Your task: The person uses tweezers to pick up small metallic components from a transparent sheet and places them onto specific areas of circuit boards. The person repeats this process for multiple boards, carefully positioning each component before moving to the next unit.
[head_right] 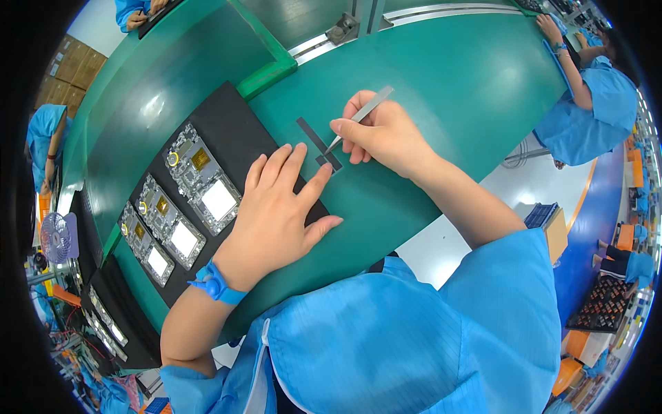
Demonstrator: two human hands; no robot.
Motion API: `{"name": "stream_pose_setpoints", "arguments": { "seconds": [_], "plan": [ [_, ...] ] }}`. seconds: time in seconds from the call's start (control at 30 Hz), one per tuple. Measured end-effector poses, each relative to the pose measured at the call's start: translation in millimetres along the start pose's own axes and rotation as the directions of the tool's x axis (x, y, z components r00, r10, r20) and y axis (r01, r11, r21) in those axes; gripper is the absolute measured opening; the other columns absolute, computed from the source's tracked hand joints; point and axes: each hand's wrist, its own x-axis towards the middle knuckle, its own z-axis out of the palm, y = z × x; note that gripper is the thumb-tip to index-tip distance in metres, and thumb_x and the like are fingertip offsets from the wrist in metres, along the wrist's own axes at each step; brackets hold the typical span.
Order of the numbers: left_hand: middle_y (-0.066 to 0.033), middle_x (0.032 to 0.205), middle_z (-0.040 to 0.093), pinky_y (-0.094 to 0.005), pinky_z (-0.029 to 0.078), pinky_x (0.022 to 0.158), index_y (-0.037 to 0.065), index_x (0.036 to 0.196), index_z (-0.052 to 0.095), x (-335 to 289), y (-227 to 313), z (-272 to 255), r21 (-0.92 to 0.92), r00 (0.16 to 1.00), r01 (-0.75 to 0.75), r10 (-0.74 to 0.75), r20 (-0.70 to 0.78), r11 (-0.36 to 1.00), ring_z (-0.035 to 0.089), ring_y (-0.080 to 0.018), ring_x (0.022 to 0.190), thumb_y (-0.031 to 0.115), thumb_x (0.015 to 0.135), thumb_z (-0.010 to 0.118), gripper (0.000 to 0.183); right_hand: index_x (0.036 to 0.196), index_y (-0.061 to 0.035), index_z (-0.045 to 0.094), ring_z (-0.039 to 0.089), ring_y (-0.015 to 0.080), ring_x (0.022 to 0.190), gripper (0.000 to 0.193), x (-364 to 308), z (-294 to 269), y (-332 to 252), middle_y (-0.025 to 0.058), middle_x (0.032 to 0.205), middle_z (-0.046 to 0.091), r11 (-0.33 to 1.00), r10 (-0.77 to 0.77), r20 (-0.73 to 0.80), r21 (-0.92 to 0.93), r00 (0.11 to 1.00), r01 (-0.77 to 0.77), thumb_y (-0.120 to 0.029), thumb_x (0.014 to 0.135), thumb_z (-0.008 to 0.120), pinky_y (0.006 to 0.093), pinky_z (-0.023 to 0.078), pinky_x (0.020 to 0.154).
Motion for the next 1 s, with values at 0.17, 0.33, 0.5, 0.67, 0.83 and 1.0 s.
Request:
{"name": "stream_pose_setpoints", "arguments": {
  "seconds": [0.17, 0.33, 0.5, 0.67, 0.83, 1.0],
  "plan": [
    [-0.0248, 0.129, 0.047, -0.0553, 0.031, 0.103, 0.008, 0.124, 0.057, 0.9, -7.0, 2.7, -0.020, 0.999, -0.048, 0.048, -0.007, 0.999, 0.043, -0.0372, 0.122, 0.044, 0.074, 0.072, 0.063, 0.086, -0.0057, 0.049, 0.057, 0.0091, 0.050, 0.021, 0.6, -2.2, 3.1, 0.0048, 0.065, 0.061, 1.000, -0.006, 0.019, 0.028, 1.000, 0.005, -0.018, 0.087, 0.067, 0.0194, 0.041, 0.045],
    [-0.0242, 0.129, 0.047, -0.0558, 0.029, 0.104, 0.009, 0.125, 0.057, 0.5, -7.3, 3.2, -0.025, 0.999, -0.040, 0.039, -0.012, 0.999, 0.043, -0.0361, 0.121, 0.045, 0.074, 0.072, 0.065, 0.090, -0.0051, 0.051, 0.058, 0.0104, 0.052, 0.019, -3.7, -3.5, 9.3, 0.0062, 0.068, 0.062, 0.989, -0.030, 0.001, 0.147, 1.000, 0.030, -0.017, 0.088, 0.066, 0.0212, 0.044, 0.046],
    [-0.0241, 0.133, 0.043, -0.0591, 0.025, 0.105, 0.011, 0.126, 0.055, -14.4, -5.6, 4.0, -0.072, 0.999, -0.013, 0.009, -0.051, 0.997, 0.035, -0.0392, 0.130, 0.046, 0.075, 0.069, 0.063, 0.093, -0.0072, 0.049, 0.058, 0.0107, 0.050, 0.018, -8.4, 11.2, 2.4, 0.0085, 0.069, 0.063, 0.918, -0.096, -0.094, 0.377, 0.991, 0.124, -0.016, 0.089, 0.064, 0.0203, 0.044, 0.045],
    [-0.0289, 0.127, 0.046, -0.0473, 0.041, 0.093, -0.009, 0.124, 0.049, -72.1, 8.4, -29.1, -0.017, 0.963, 0.255, -0.256, -0.089, 0.967, 0.047, -0.0424, 0.116, 0.042, 0.071, 0.073, 0.077, 0.092, -0.0077, 0.048, 0.058, 0.0111, 0.049, 0.021, -2.6, 71.8, -16.0, 0.0106, 0.073, 0.065, 0.878, -0.052, -0.028, 0.474, 0.998, 0.059, -0.019, 0.089, 0.066, 0.0198, 0.044, 0.045],
    [-0.0295, 0.121, 0.050, -0.0492, 0.042, 0.093, -0.011, 0.123, 0.050, -103.1, -11.5, -20.0, 0.192, 0.924, 0.377, -0.355, -0.141, 0.906, 0.049, -0.0438, 0.114, 0.047, 0.074, 0.069, 0.078, 0.096, -0.0047, 0.043, 0.059, 0.0112, 0.053, 0.026, 11.0, 134.0, -22.3, 0.0108, 0.073, 0.064, 0.912, -0.043, 0.084, 0.409, 0.996, 0.005, -0.019, 0.090, 0.064, 0.0218, 0.046, 0.051],
    [-0.0286, 0.117, 0.053, -0.0487, 0.044, 0.092, -0.010, 0.119, 0.054, -106.2, -18.1, -14.9, 0.215, 0.937, 0.340, -0.309, -0.165, 0.915, 0.051, -0.0437, 0.113, 0.052, 0.075, 0.065, 0.077, 0.096, -0.0039, 0.042, 0.061, 0.0115, 0.055, 0.026, 17.8, 152.2, -18.9, 0.0110, 0.073, 0.064, 0.952, -0.068, 0.066, 0.303, 0.996, 0.045, -0.018, 0.091, 0.064, 0.0217, 0.048, 0.052]
  ]
}}
